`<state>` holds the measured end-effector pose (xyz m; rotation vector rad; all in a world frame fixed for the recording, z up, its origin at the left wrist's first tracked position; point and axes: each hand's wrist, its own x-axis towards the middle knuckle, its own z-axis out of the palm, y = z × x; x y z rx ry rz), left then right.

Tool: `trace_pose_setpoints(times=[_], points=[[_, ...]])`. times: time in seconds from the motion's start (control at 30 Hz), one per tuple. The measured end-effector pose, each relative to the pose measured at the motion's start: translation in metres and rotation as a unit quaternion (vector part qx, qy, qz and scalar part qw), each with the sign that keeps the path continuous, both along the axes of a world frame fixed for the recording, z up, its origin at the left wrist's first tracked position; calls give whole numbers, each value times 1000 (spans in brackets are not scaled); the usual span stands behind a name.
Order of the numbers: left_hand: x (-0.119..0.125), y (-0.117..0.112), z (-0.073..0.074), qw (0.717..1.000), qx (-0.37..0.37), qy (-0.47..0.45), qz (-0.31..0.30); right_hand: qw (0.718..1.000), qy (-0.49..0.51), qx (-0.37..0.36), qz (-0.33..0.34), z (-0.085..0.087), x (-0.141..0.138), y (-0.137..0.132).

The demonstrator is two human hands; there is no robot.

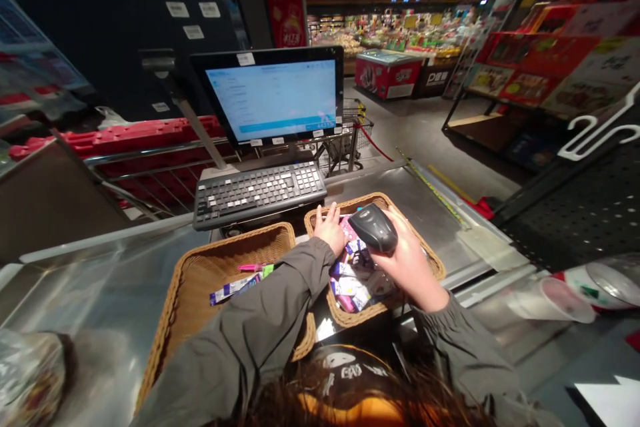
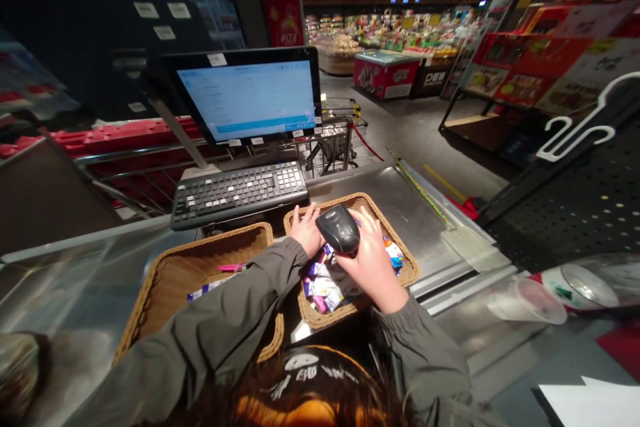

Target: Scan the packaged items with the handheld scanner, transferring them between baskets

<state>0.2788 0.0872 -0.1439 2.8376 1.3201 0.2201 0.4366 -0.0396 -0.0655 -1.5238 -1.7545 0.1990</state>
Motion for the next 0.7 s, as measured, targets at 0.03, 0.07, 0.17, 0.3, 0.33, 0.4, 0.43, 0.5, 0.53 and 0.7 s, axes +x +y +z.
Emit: trace_pose_setpoints(times=[0.03,0.07,0.17,0.3,0.33,0.4,0.43,0.5,0.53,0.7], points=[[2,0,-3,1000,2,13,8,1000,-3,2,-4,0,4,0],[4,-1,-5,1000,5,24,18,1000,-5,2,-8,1,7,1],[3,1,-7,998,15,35,48,1000,-2,-7,-11,-1,12,3],[1,5,-7,998,27,7,58,1000,19,-11,0,-5,14,6],[1,5,-7,998,27,0,59,1000,22,-12,4,-6,15,6],[1,6,-7,998,23,-14,62,1000,22,-12,12,-7,16,8],[1,6,-7,997,21,-20,65,1000,20,-11,15,-7,17,9],[1,6,-7,997,16,-31,70,1000,17,-7,23,-7,18,10],[1,6,-7,997,15,-36,72,1000,16,-5,26,-7,18,10],[0,5,-4,994,-5,-74,77,1000,16,3,17,-7,23,11]])
